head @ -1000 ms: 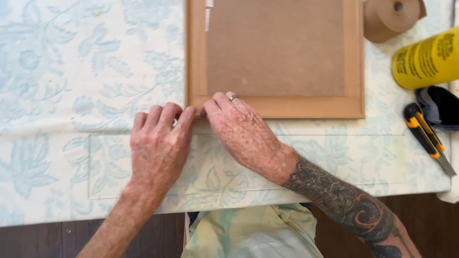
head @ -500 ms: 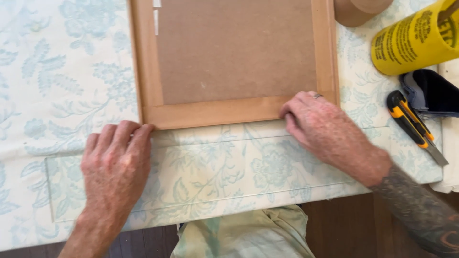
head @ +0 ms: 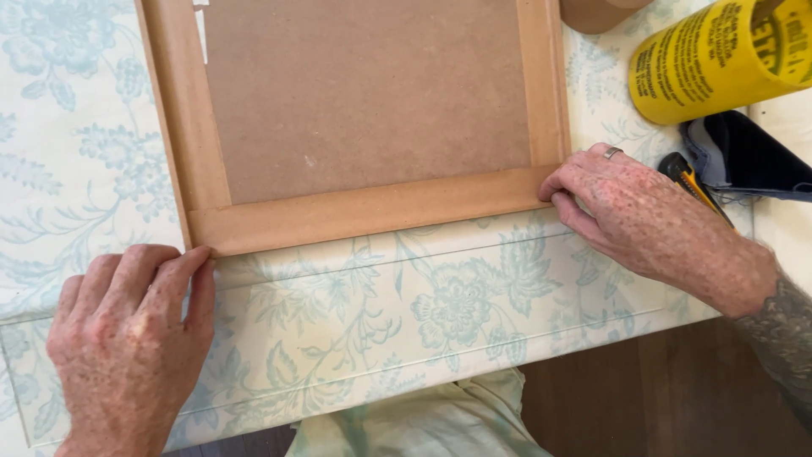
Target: Applying gummed paper tape to the back of a picture frame to seal the edges.
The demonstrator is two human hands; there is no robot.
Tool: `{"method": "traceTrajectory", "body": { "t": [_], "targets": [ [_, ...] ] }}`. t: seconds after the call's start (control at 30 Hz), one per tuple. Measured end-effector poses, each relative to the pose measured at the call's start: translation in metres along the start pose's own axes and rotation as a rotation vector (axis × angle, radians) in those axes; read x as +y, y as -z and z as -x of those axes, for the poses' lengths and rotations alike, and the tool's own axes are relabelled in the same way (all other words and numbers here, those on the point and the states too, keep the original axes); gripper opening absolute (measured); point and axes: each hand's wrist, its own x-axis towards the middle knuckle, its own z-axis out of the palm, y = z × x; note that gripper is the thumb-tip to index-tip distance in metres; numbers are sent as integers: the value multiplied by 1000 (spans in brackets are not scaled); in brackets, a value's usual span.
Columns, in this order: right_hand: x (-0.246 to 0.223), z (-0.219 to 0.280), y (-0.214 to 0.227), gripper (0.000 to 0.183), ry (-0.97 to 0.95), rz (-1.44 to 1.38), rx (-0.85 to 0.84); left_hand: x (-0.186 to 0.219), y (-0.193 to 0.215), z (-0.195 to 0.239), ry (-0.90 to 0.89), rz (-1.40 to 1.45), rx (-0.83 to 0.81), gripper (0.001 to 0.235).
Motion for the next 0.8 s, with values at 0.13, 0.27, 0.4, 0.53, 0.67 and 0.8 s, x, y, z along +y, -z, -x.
{"method": "traceTrajectory", "body": {
  "t": [0.13, 0.27, 0.4, 0.53, 0.67, 0.8],
  "targets": [
    [-8, -7, -2, 15, 68, -51, 29, 2, 5, -5, 8, 33, -5, 8],
    [-27, -15, 4, 16, 28, -113, 13, 3, 7, -11, 16, 48, -12, 6],
    [-49, -28, 4, 17, 79, -90, 19, 3, 8, -15, 6, 90, -20, 7],
    [-79, -47, 6, 17, 177, -117, 39, 1, -9, -5, -2, 80, -109, 20],
    [-112, -71, 5, 16, 260, -156, 30, 2, -7, -9, 11, 110, -60, 8],
    [-147, -93, 6, 19, 305, -135, 10, 2, -8, -8, -7, 138, -75, 15]
  ]
}}
